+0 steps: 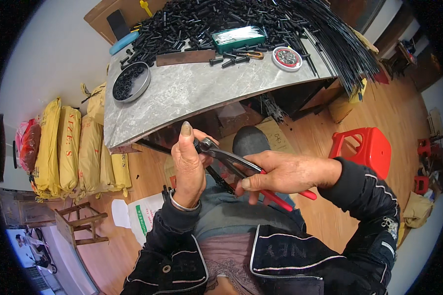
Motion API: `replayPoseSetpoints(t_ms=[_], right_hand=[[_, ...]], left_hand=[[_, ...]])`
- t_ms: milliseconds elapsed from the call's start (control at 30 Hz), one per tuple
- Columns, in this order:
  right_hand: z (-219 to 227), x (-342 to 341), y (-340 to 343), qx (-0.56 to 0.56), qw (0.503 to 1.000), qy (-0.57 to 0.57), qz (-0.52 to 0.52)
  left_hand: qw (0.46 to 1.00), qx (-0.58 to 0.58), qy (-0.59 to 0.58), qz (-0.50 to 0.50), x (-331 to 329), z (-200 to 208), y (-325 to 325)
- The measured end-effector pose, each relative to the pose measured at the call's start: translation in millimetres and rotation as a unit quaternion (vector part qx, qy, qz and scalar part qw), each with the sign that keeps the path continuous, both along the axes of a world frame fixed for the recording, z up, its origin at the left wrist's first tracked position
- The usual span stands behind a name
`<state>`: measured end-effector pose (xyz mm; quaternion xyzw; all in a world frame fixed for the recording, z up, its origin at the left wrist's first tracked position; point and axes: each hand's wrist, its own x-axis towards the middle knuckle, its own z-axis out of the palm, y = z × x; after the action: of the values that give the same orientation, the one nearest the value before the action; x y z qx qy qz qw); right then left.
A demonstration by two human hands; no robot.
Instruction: Processing and bundling black electrical cables using pliers and wire ties at a workbench.
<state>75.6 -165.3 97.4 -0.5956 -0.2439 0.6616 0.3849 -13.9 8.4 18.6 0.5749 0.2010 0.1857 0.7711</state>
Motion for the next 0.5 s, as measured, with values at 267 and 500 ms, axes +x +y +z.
replayPoseSetpoints(t_ms=[267, 500], right_hand=[[25, 12, 5, -0.026, 0.988, -0.135, 0.071], [26, 12, 11, -0.09, 0.98, -0.163, 0.076]], left_hand=[[1.0, 0.016, 0.0, 0.021, 6, -7, -2], [1.0, 0.013, 0.008, -0.003, 3, -10, 2]])
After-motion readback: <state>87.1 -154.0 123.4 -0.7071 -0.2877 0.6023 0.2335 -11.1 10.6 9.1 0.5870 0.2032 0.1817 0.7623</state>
